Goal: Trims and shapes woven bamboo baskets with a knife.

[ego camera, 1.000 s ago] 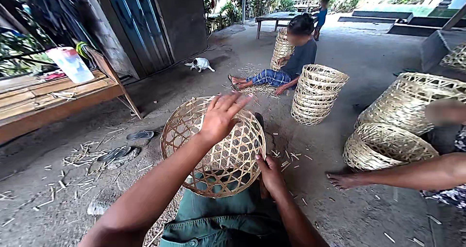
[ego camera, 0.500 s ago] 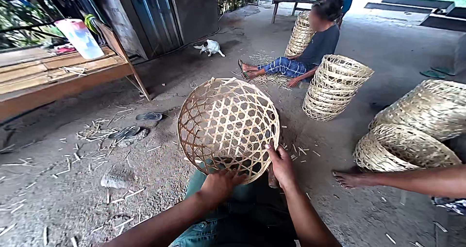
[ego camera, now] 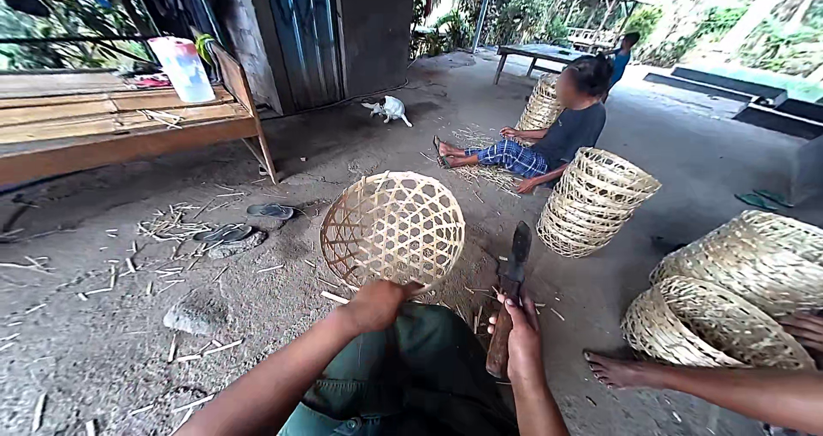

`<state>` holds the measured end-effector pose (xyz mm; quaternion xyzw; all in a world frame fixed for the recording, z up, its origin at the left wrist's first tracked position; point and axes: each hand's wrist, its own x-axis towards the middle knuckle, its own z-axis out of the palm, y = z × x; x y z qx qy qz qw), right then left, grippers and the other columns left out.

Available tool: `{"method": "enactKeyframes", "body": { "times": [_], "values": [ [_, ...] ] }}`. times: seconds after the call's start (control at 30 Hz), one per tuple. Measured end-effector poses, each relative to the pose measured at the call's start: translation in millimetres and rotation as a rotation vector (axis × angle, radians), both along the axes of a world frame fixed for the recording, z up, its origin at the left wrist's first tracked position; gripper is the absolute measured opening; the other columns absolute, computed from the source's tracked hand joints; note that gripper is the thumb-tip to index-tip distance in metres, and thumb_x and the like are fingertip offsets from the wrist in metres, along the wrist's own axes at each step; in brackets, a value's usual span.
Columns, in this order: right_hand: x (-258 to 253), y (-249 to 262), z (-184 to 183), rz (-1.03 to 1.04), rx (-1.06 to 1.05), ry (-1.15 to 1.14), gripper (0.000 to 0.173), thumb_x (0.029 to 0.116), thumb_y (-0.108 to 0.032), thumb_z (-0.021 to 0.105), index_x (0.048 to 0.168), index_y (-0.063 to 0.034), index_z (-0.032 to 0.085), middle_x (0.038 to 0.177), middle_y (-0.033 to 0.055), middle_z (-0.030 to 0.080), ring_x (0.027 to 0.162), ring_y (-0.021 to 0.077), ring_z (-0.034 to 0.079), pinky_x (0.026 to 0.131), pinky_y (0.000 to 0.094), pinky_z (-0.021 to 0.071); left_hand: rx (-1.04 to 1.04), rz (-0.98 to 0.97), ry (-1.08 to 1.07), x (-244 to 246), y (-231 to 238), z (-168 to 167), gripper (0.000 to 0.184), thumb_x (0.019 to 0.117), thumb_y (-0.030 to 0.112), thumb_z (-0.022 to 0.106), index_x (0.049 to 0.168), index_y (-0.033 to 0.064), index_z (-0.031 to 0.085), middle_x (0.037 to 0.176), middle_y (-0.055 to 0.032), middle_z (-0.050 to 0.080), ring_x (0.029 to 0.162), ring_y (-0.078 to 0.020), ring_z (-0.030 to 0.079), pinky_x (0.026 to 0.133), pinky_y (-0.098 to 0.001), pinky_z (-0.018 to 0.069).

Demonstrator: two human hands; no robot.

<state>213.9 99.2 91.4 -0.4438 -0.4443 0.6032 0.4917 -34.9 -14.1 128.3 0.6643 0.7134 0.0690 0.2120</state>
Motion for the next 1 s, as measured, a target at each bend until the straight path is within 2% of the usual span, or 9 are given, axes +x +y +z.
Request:
{"method": "enactKeyframes", "body": {
  "times": [0.07, 0.13, 0.2, 0.27, 0.33, 0.5, 0.63, 0.8, 1.0],
  "values": [
    [6.8, 0.0, 3.8, 0.005, -0.106, 0.041, 0.028, 0.1065, -0.011, 0.048, 0.132, 0.0002, 0.052, 0.094, 0.0112, 0.066, 0.056, 0.0132, 0.061, 0.046, 0.0264, 0.0529, 0.11, 0.077, -0.139, -29.2, 11.8, 0.7, 0.04, 0.1079, 0.024, 0.048, 0.145, 0.0101, 0.054, 0.11, -0.0279, 0.069, 0.103, -0.048, 0.067, 0.091, -0.0691, 0.0494],
    [14.5, -2.5, 2.4, 0.025, -0.16, 0.044, 0.022, 0.1057, -0.011, 0.048, 0.122, 0.001, 0.056, 0.09, 0.01, 0.066, 0.054, 0.012, 0.059, 0.046, 0.0251, 0.0524, 0.274, 0.186, -0.391, -56.9, 17.9, 6.1, 0.039, 0.1069, 0.02, 0.051, 0.142, 0.0031, 0.056, 0.114, -0.0203, 0.07, 0.103, -0.0322, 0.071, 0.096, -0.0543, 0.0547],
    [17.1, -7.8, 1.8, 0.003, -0.132, 0.022, 0.023, 0.1053, -0.01, 0.05, 0.125, 0.0008, 0.056, 0.089, 0.0104, 0.065, 0.053, 0.0132, 0.06, 0.045, 0.027, 0.0537, 0.502, 0.32, -0.77, -69.4, 17.7, 22.6, 0.034, 0.1072, 0.013, 0.05, 0.138, -0.0006, 0.056, 0.116, -0.014, 0.071, 0.098, -0.0195, 0.073, 0.091, -0.0389, 0.0605],
    [15.6, -13.4, 5.6, -0.023, -0.036, 0.024, 0.031, 0.1047, -0.009, 0.051, 0.135, 0.0002, 0.052, 0.092, 0.0107, 0.065, 0.054, 0.0141, 0.061, 0.045, 0.0285, 0.055, 0.743, 0.409, -1.192, -65.4, 14.0, 47.1, 0.031, 0.1083, 0.008, 0.045, 0.137, 0.0014, 0.054, 0.117, -0.0147, 0.071, 0.097, -0.021, 0.072, 0.085, -0.0376, 0.061],
    [12.1, -17.5, 15.1, -0.038, 0.091, 0.041, 0.042, 0.1034, -0.006, 0.051, 0.145, -0.0006, 0.045, 0.101, 0.0108, 0.065, 0.059, 0.0132, 0.063, 0.047, 0.0271, 0.0557, 0.883, 0.41, -1.527, -51.3, 4.3, 67.8, 0.034, 0.1099, 0.008, 0.039, 0.142, 0.0056, 0.051, 0.128, -0.0161, 0.066, 0.107, -0.0253, 0.07, 0.089, -0.0418, 0.0601],
    [10.9, -16.3, 59.6, 0.033, 0.384, -0.015, 0.059, 0.1, -0.007, 0.054, 0.155, 0.0, 0.033, 0.111, 0.0091, 0.063, 0.07, 0.0123, 0.066, 0.052, 0.0252, 0.0573, 0.723, 0.409, -1.957, 5.6, -33.9, 74.6, 0.039, 0.1115, 0.013, 0.036, 0.149, 0.015, 0.046, 0.128, -0.0149, 0.067, 0.099, -0.023, 0.073, 0.082, -0.0373, 0.0629],
    [22.2, -8.8, 82.7, 0.188, 0.62, -0.17, 0.072, 0.0973, -0.027, 0.066, 0.153, 0.0058, 0.032, 0.116, 0.0088, 0.063, 0.071, 0.0108, 0.064, 0.053, 0.023, 0.055, 0.652, 0.464, -2.116, 31.9, -54.8, 55.3, 0.036, 0.1119, 0.012, 0.034, 0.146, 0.0063, 0.044, 0.118, -0.0236, 0.069, 0.099, -0.0297, 0.074, 0.088, -0.0405, 0.0617],
    [23.5, -2.8, 90.4, 0.393, 0.671, -0.269, 0.098, 0.0855, -0.051, 0.078, 0.152, 0.0062, 0.034, 0.119, 0.0071, 0.063, 0.073, 0.0085, 0.063, 0.054, 0.0217, 0.0543, 0.66, 0.604, -2.081, 37.6, -71.3, 57.8, 0.029, 0.1117, 0.012, 0.035, 0.122, -0.0044, 0.057, 0.113, -0.022, 0.072, 0.101, -0.0278, 0.074, 0.093, -0.0411, 0.0605],
    [24.0, -3.0, 90.9, 0.501, 0.591, -0.283, 0.095, 0.0824, -0.035, 0.084, 0.151, 0.0076, 0.034, 0.11, 0.0068, 0.065, 0.065, 0.0095, 0.061, 0.049, 0.0208, 0.0524, 0.594, 0.62, -2.077, 31.4, -77.7, 53.8, 0.028, 0.1105, 0.012, 0.04, 0.114, -0.0049, 0.062, 0.112, -0.0226, 0.072, 0.101, -0.0276, 0.074, 0.091, -0.04, 0.0609]
  ]
}}
